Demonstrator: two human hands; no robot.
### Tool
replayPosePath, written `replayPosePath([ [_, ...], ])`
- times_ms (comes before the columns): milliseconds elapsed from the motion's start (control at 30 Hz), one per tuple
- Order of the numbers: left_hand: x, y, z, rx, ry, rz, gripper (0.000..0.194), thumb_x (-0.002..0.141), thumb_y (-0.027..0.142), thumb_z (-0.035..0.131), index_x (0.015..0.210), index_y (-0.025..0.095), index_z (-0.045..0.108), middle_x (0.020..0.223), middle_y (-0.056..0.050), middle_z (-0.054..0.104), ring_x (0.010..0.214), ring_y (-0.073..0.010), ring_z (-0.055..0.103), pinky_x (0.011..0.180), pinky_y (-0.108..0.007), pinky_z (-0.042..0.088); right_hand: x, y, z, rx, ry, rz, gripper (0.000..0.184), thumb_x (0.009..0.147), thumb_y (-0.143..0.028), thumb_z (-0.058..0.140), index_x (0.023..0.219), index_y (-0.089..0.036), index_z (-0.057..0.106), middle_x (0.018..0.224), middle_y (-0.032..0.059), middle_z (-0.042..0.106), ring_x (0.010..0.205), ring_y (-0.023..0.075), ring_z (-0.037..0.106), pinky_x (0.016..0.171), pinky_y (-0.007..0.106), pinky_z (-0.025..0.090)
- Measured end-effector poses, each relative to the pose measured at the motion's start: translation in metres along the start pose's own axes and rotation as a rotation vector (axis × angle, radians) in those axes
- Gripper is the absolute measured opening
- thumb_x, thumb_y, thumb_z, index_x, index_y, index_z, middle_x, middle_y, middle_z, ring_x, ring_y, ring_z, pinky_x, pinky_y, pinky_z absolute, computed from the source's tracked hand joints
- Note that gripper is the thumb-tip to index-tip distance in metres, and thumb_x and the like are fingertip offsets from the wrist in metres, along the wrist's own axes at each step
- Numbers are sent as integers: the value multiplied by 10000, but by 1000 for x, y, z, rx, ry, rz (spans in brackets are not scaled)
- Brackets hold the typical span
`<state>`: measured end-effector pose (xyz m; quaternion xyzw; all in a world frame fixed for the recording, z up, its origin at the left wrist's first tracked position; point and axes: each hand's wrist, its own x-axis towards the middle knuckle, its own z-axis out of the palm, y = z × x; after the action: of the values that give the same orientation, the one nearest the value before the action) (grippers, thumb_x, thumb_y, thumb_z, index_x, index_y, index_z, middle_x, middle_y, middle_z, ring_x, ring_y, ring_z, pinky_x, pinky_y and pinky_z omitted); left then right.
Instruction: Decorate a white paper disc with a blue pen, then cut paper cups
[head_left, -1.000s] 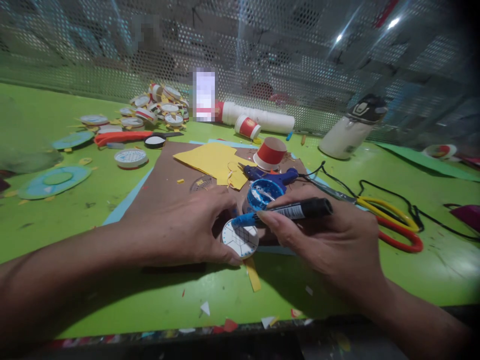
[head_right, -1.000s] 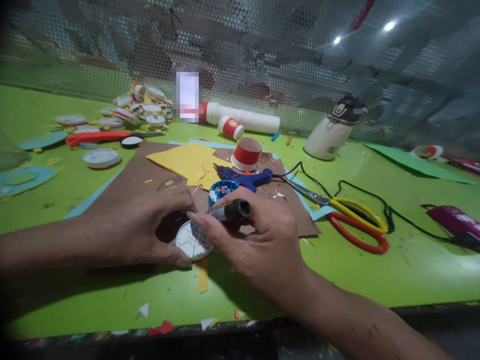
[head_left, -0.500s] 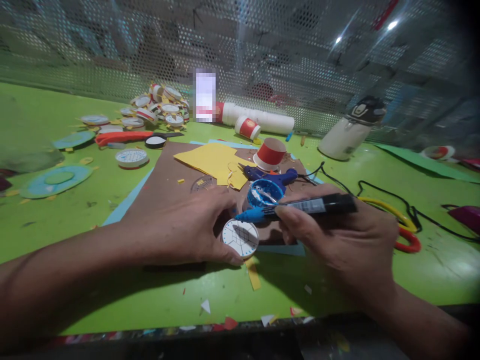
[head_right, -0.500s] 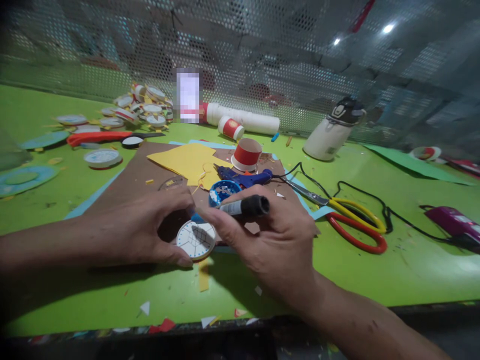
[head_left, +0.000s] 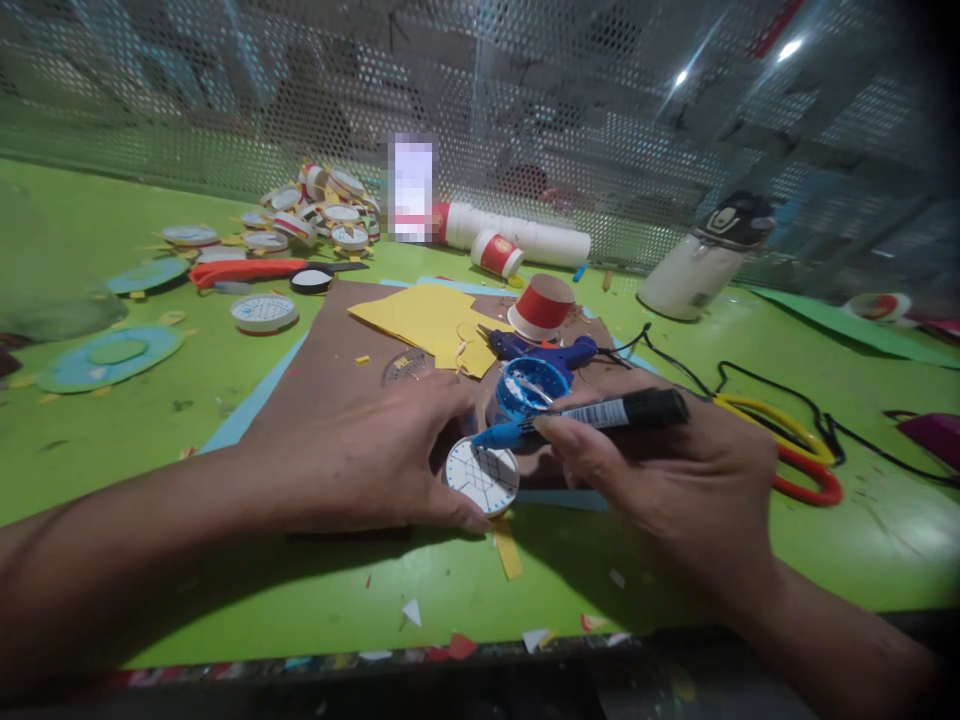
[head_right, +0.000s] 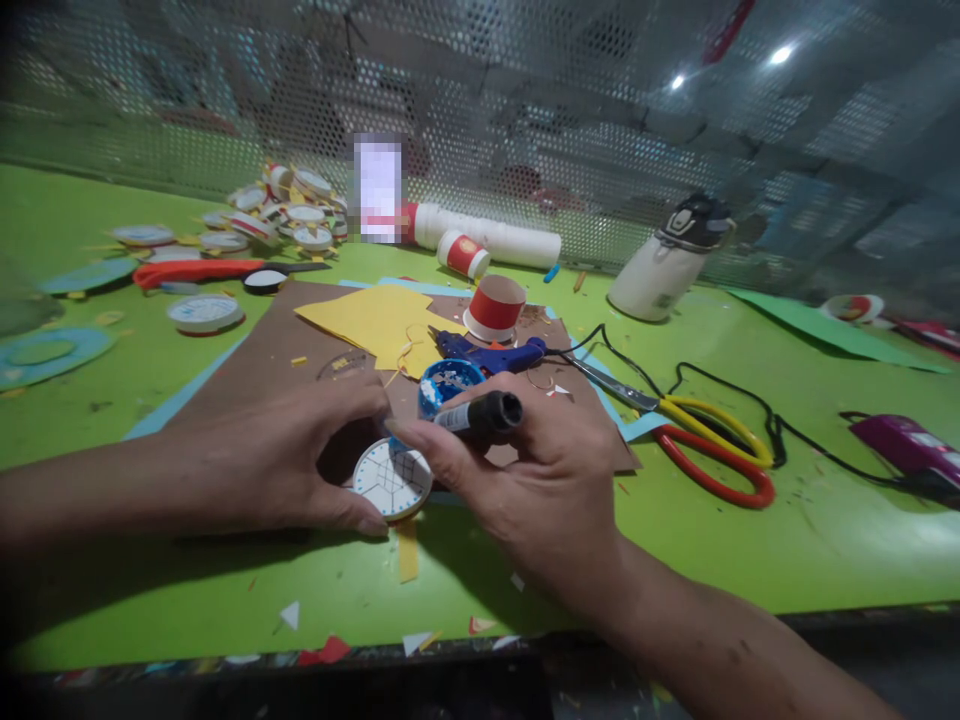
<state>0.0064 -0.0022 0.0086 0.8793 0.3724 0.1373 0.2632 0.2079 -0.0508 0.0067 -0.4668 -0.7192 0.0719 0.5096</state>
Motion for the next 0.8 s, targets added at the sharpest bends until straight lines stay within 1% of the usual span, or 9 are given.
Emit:
replayPosePath([
  [167, 0, 0, 1, 18, 26, -6, 420, 597, 505, 794, 883, 271, 594, 875, -6, 618, 767, -222, 553, 602, -310, 402, -1, 2, 2, -12, 11, -10, 193, 779, -363, 765, 694, -219, 669, 557, -37, 633, 511, 141, 579, 512, 284, 465],
  [300, 0, 0, 1, 14, 2, 12, 374, 629, 464, 781, 879, 257, 596, 836, 9, 612, 740, -199, 556, 596, -294, 400, 0, 2, 2, -26, 2, -40, 175, 780, -332, 769, 699, -218, 664, 559, -48, 629, 494, 123, 548, 509, 275, 451],
  [433, -1, 1, 0, 11, 12, 14, 389, 615, 458, 795, 890, 265, 600, 853, 13, 614, 764, -204, 564, 601, -295, 408, 1, 2, 3, -20, 6, -47, 176, 781, -333, 770, 704, -218, 663, 547, -57, 611, 476, 111, 527, 486, 263, 431],
  [567, 0, 1, -1, 8, -7, 23, 350, 637, 431, 787, 891, 270, 606, 829, 24, 612, 732, -194, 560, 586, -293, 396, 1, 2, 5, 1, 1, -65, 190, 780, -316, 775, 677, -215, 651, 553, -63, 604, 464, 97, 514, 497, 256, 430],
  [733, 0, 1, -1, 20, 8, 33, 395, 631, 455, 794, 930, 274, 610, 909, 11, 627, 836, -227, 572, 649, -312, 415, 3, -2, 5, -26, -21, -81, 234, 778, -300, 777, 636, -223, 607, 534, -60, 592, 476, 110, 520, 495, 258, 419],
  [800, 0, 2, -1, 28, 4, 32, 381, 639, 444, 790, 927, 268, 614, 911, 12, 628, 845, -225, 572, 656, -310, 415, 3, -3, 5, -47, -26, -93, 266, 783, -291, 772, 614, -224, 577, 525, -58, 578, 476, 113, 513, 487, 257, 409],
])
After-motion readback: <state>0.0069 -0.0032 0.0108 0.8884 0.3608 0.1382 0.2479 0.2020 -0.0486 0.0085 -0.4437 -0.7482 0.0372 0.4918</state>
